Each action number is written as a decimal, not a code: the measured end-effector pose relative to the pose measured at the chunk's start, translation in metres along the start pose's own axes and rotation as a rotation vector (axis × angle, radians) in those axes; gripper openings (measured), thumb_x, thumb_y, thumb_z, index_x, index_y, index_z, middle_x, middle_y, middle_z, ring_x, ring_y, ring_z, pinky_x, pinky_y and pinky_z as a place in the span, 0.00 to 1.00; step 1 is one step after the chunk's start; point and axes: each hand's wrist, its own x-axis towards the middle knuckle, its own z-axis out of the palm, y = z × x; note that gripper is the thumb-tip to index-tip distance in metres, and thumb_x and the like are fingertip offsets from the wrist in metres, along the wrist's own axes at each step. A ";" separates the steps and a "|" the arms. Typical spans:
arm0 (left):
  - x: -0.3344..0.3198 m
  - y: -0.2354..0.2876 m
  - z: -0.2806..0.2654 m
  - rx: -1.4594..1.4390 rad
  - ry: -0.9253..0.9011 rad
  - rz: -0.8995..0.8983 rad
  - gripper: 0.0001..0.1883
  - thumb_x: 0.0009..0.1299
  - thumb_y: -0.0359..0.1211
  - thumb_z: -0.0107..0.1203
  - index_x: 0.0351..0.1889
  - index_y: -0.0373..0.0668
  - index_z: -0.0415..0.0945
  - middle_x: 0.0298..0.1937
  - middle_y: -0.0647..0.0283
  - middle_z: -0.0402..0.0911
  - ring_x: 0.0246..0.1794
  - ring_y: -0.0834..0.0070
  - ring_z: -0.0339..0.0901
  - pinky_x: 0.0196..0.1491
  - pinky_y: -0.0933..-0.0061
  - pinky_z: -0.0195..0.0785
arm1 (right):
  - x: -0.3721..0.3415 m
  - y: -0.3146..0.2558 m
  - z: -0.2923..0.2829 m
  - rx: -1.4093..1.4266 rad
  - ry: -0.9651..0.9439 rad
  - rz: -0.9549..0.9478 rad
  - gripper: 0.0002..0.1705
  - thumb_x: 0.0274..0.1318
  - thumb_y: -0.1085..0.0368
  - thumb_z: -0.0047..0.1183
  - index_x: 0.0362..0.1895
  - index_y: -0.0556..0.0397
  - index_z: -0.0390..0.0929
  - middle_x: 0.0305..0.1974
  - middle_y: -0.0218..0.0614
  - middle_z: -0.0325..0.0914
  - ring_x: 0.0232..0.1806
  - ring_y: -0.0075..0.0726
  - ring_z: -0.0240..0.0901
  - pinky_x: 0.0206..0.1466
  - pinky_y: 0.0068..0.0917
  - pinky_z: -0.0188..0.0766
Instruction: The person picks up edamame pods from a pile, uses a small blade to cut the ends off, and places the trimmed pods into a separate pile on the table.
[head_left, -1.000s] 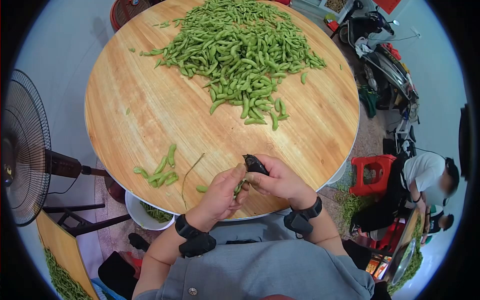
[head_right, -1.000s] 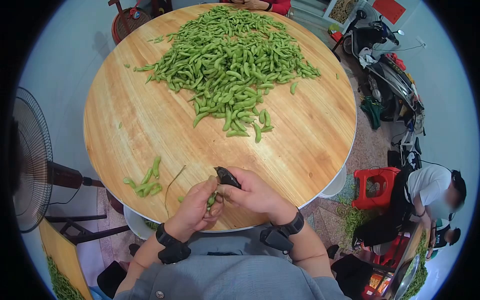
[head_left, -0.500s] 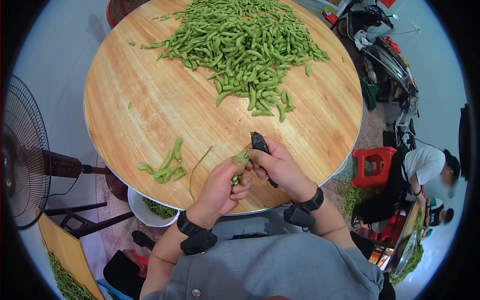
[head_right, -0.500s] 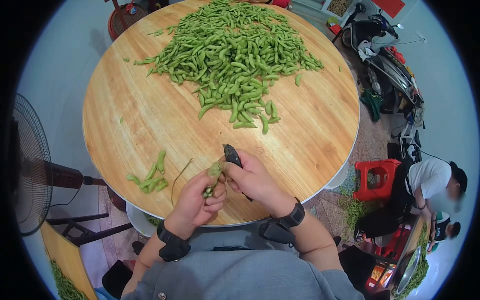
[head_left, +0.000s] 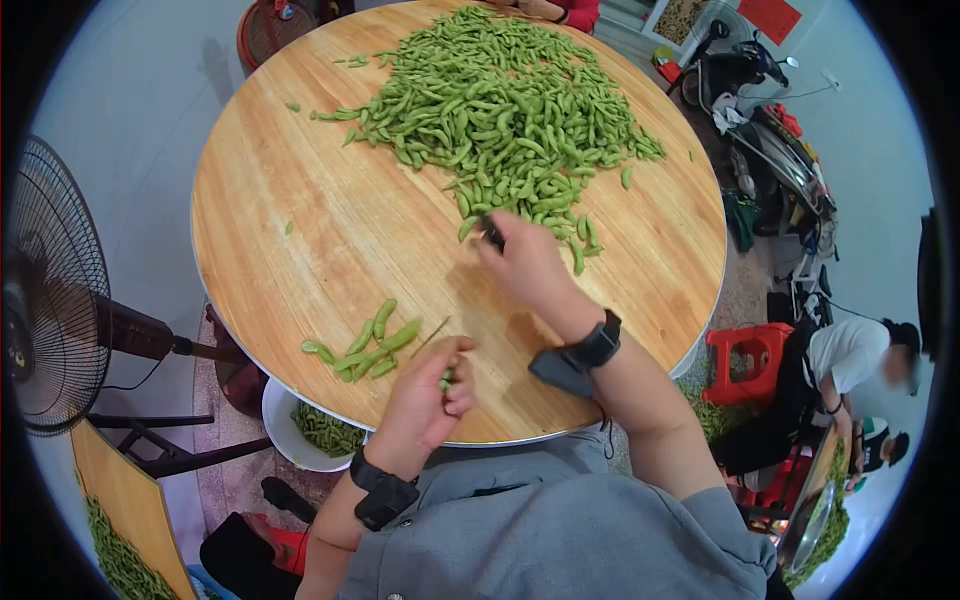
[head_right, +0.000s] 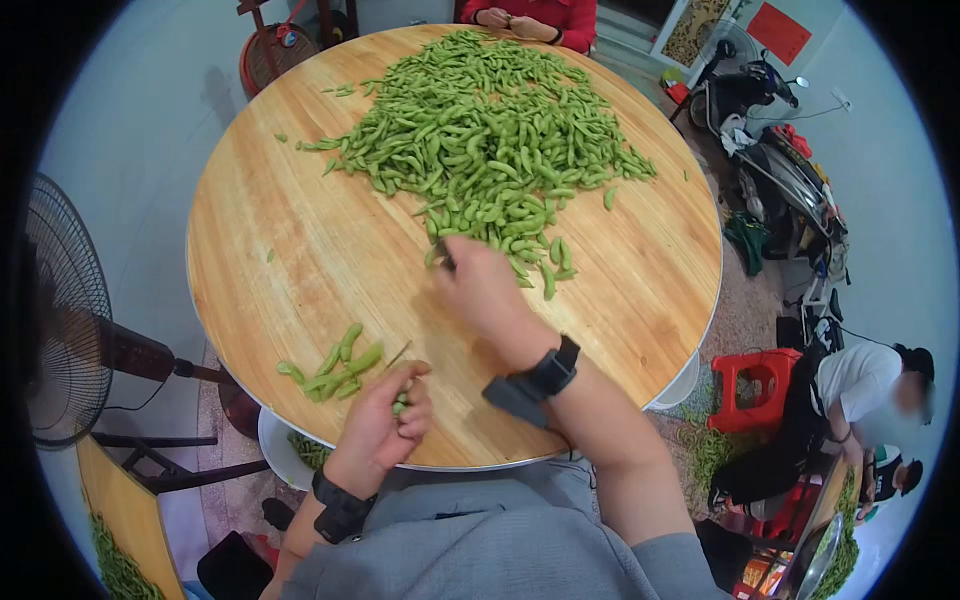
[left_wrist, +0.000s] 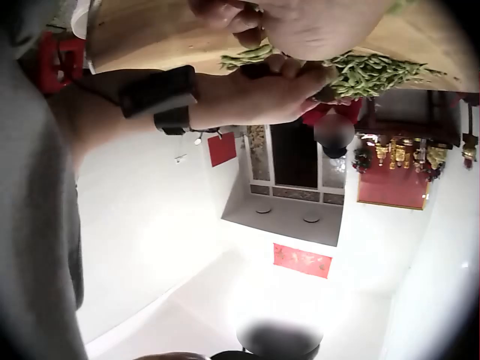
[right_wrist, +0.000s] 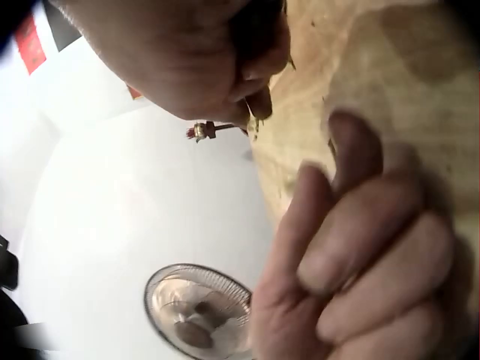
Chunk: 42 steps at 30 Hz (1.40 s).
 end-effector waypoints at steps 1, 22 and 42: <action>-0.001 0.005 -0.003 -0.001 0.000 0.010 0.10 0.70 0.36 0.45 0.41 0.39 0.69 0.23 0.71 0.63 0.16 0.86 0.52 0.17 0.85 0.45 | 0.009 0.008 -0.001 0.003 0.000 -0.009 0.14 0.46 0.64 0.54 0.38 0.56 0.71 0.25 0.45 0.74 0.25 0.51 0.71 0.30 0.34 0.69; 0.004 -0.019 0.035 0.151 0.026 0.046 0.08 0.69 0.35 0.46 0.38 0.40 0.69 0.27 0.68 0.69 0.23 0.81 0.64 0.19 0.85 0.54 | 0.027 0.030 0.005 -0.524 -0.144 0.129 0.06 0.49 0.65 0.49 0.29 0.54 0.72 0.26 0.44 0.77 0.29 0.47 0.77 0.31 0.37 0.73; 0.007 -0.019 0.029 0.199 0.058 0.085 0.08 0.69 0.35 0.45 0.36 0.40 0.67 0.25 0.67 0.66 0.18 0.82 0.60 0.16 0.85 0.50 | -0.023 0.024 -0.041 0.444 -0.259 0.361 0.10 0.48 0.62 0.54 0.25 0.55 0.71 0.18 0.31 0.71 0.14 0.26 0.66 0.17 0.24 0.62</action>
